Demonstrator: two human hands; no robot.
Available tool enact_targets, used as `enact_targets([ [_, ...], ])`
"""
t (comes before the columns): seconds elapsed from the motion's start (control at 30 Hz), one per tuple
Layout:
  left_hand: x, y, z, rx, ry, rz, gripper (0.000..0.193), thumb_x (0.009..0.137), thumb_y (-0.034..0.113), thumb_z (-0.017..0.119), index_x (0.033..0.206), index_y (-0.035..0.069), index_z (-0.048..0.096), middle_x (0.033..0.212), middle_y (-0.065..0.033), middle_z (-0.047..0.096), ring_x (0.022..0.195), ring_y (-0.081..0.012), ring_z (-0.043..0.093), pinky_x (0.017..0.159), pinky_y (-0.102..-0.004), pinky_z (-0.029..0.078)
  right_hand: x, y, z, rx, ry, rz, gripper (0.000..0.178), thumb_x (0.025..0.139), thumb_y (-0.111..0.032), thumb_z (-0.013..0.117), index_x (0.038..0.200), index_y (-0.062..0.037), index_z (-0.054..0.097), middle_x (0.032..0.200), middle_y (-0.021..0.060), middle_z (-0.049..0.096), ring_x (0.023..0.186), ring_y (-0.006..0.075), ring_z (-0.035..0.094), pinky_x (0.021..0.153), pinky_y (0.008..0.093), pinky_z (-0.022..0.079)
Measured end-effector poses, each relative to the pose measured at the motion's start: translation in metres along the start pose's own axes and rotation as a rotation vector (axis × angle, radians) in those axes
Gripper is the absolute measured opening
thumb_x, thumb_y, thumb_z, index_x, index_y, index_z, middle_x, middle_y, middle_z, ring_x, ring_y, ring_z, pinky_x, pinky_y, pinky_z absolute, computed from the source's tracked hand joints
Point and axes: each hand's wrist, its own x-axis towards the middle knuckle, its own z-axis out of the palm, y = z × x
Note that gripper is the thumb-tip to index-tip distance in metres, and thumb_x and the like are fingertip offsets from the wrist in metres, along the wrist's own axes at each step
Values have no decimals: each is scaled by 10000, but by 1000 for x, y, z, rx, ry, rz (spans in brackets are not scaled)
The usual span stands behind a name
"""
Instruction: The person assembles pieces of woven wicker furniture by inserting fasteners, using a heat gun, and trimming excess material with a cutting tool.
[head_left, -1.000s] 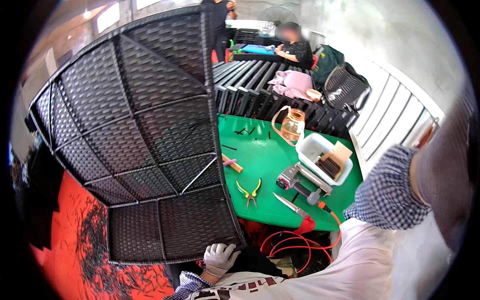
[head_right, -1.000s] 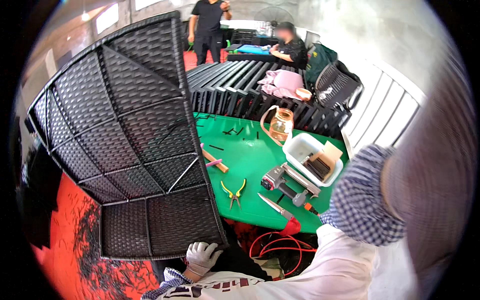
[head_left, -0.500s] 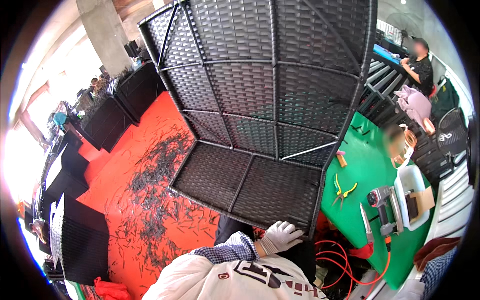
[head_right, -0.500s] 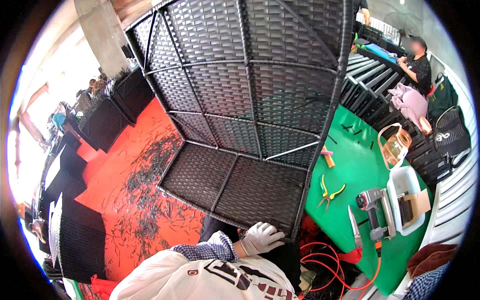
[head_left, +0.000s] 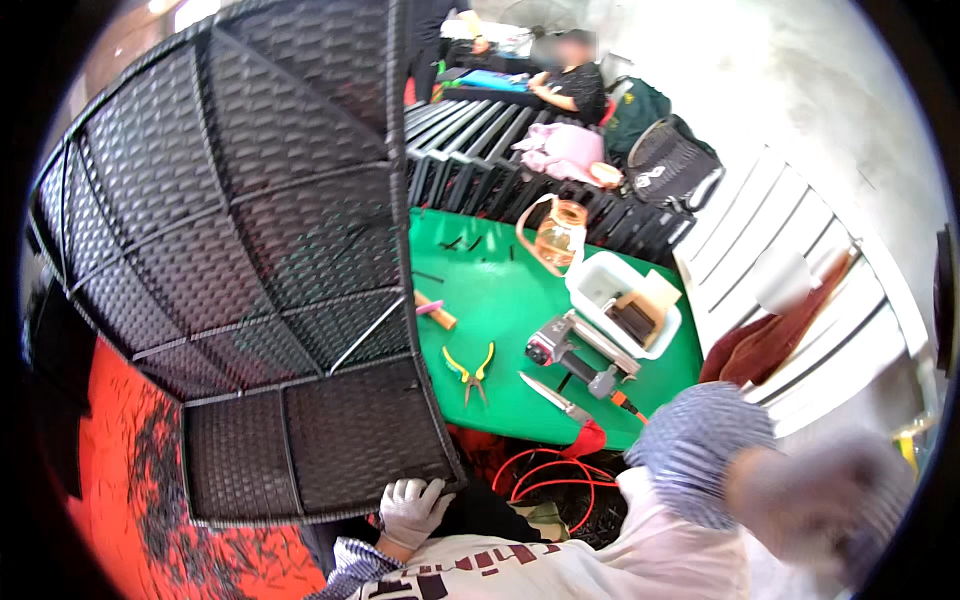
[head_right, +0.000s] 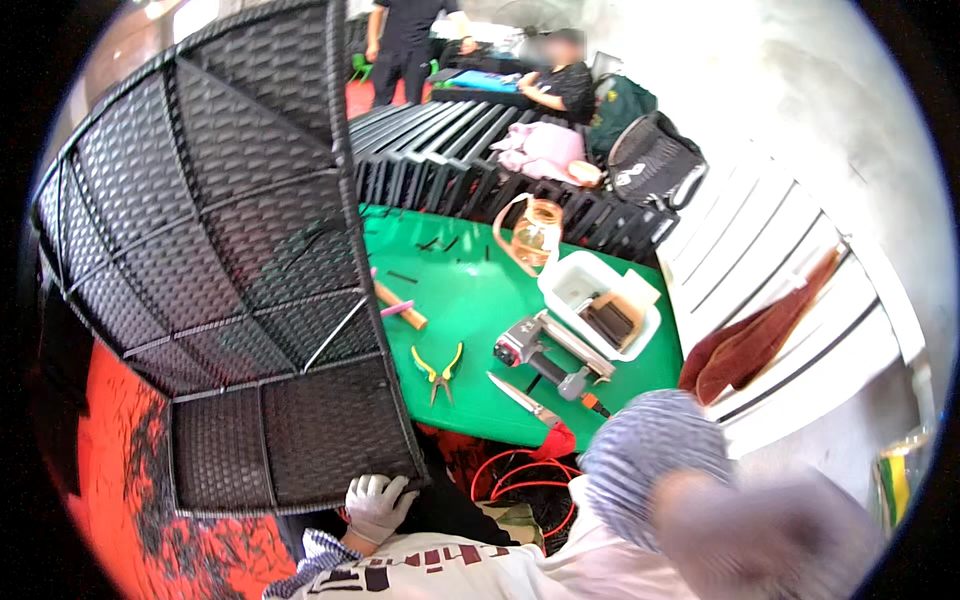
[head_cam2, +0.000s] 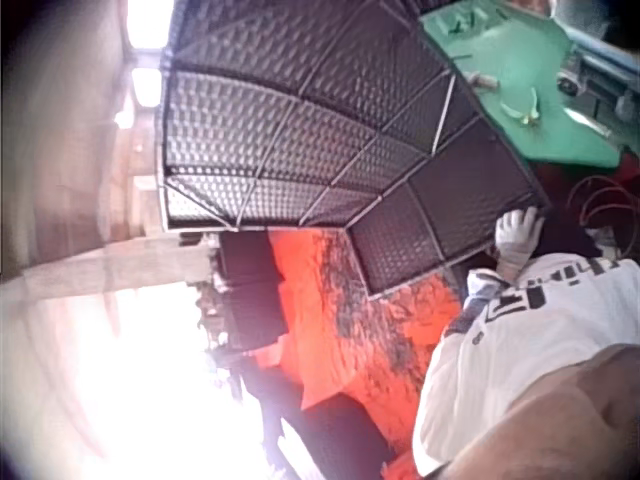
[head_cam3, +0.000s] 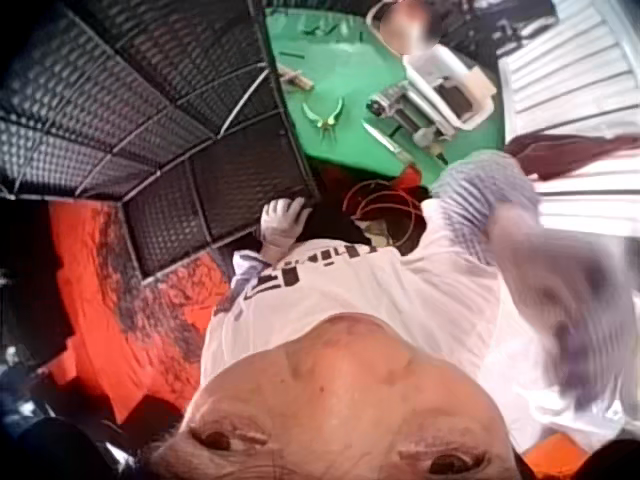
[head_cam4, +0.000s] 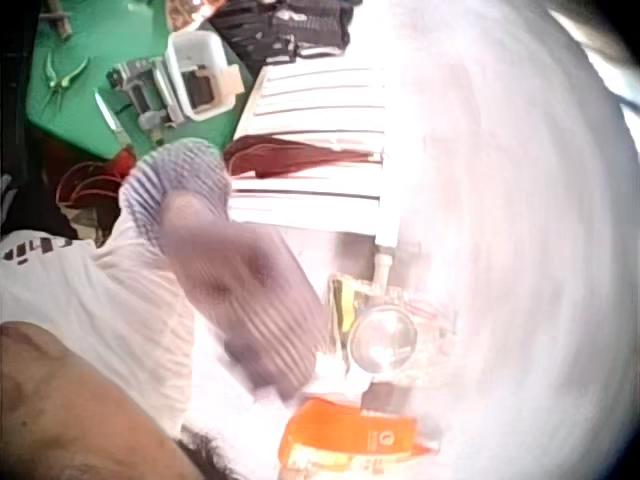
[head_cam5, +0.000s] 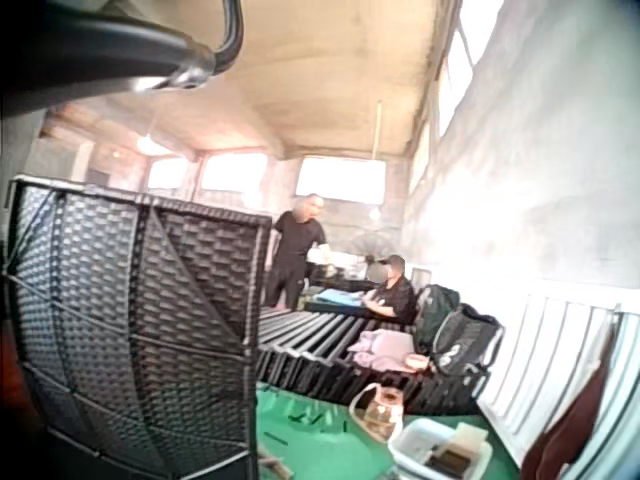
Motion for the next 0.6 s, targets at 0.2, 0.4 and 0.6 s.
enact_targets([
  [0.2,2,5,23,-41,27,70,334,736,354,867,991,187,730,861,-51,584,782,-275,603,688,-435,468,-146,68,20,-256,-161,839,142,948,-104,698,1064,-22,715,945,81,738,773,240,701,660,373,555],
  [0.4,6,11,18,-17,19,80,338,747,361,863,1002,178,738,855,-38,579,783,-252,602,690,-418,461,-214,55,44,-331,-311,1005,106,953,-116,713,971,-14,731,847,107,728,713,275,706,624,368,564],
  [0.6,6,5,24,-8,33,93,323,751,366,862,989,184,741,835,-32,579,775,-247,601,682,-417,457,-270,24,59,-407,-498,1126,159,923,-180,761,876,-31,729,751,81,691,653,274,680,578,368,544],
])
